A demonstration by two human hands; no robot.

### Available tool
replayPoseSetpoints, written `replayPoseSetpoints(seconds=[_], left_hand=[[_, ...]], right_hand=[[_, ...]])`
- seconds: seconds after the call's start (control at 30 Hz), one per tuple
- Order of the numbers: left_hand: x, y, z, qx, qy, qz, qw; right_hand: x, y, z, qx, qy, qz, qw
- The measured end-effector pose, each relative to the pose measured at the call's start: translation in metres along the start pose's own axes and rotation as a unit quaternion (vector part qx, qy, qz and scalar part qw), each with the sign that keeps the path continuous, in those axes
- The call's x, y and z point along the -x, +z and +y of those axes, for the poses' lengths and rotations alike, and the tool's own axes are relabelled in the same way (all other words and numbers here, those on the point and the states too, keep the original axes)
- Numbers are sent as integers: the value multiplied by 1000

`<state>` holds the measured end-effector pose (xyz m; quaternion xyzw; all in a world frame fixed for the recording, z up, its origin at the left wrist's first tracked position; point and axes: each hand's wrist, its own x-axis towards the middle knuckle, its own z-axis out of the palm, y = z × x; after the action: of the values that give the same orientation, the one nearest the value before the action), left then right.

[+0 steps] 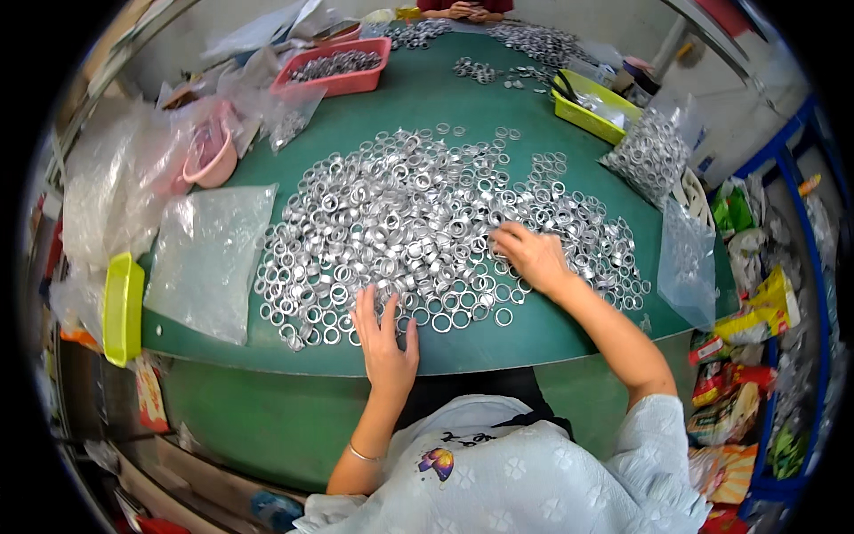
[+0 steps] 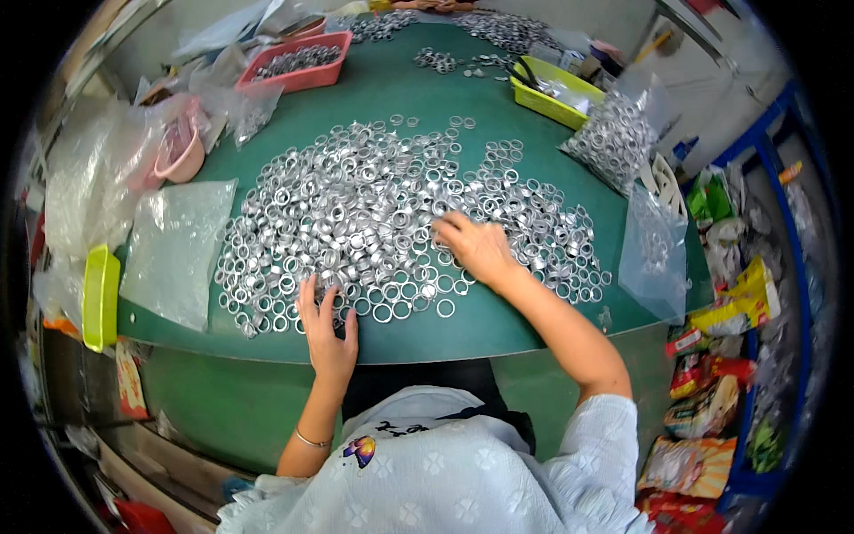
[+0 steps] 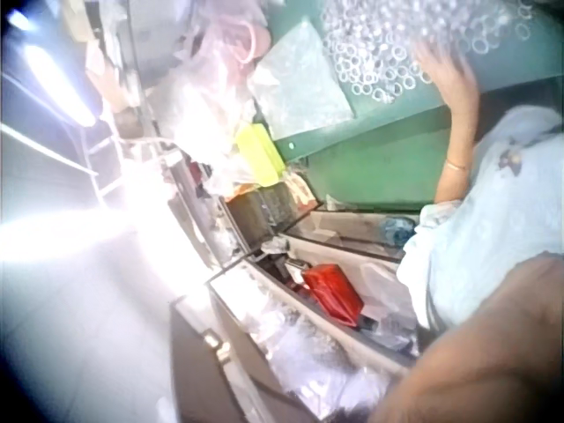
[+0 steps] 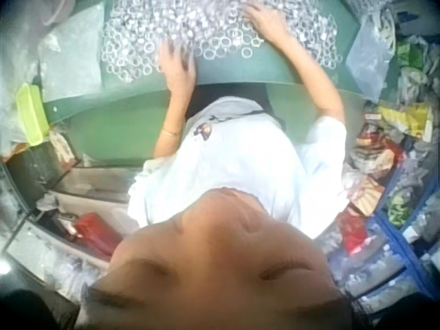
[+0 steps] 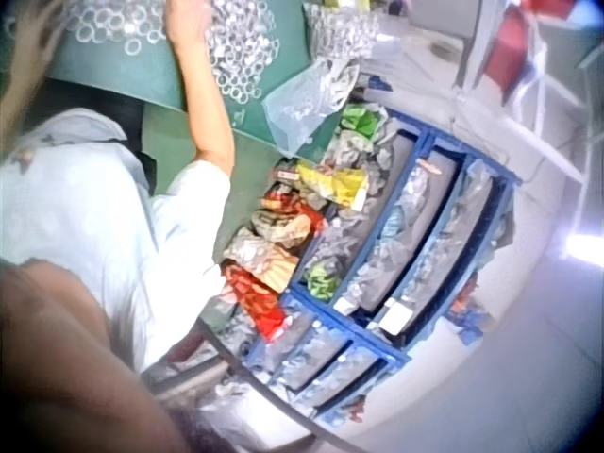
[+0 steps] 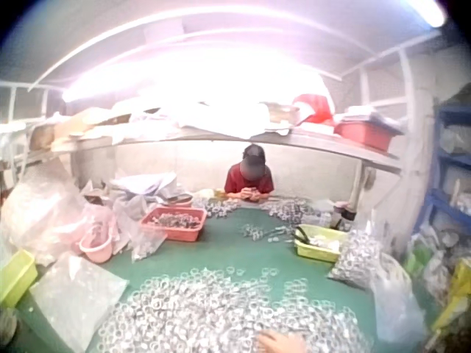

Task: The person sorts through a large pile of silver metal rings, picking up individual pieces and moving them into a smaller pile.

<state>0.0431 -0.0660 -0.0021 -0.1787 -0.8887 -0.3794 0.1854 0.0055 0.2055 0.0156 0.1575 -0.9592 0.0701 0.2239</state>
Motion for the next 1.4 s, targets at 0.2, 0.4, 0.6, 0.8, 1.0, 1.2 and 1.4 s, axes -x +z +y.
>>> replayPoseSetpoints(seconds=[0.2,0.4,0.6,0.8,1.0,1.2,1.4], left_hand=[[0,7,9,-41,12,28,999],[9,22,-4,-105,80,41,990],[7,18,-4,-111,85,19,990],[2,21,-10,-105,82,20,991],[1,21,-10,-100,63,27,993],[5,21,-4,-98,55,33,993],[7,2,1,-100,39,43,993]], right_hand=[[-47,-20,34,7,-7,-14,1000],[-154,-27,-62,31,-464,186,866],[-168,-96,-196,-4,-488,247,837],[-157,-97,-244,-72,-460,276,841],[-150,-88,-254,-100,-466,266,838],[-164,-88,-241,-95,-469,277,833],[-209,-109,-197,-103,-420,311,846]])
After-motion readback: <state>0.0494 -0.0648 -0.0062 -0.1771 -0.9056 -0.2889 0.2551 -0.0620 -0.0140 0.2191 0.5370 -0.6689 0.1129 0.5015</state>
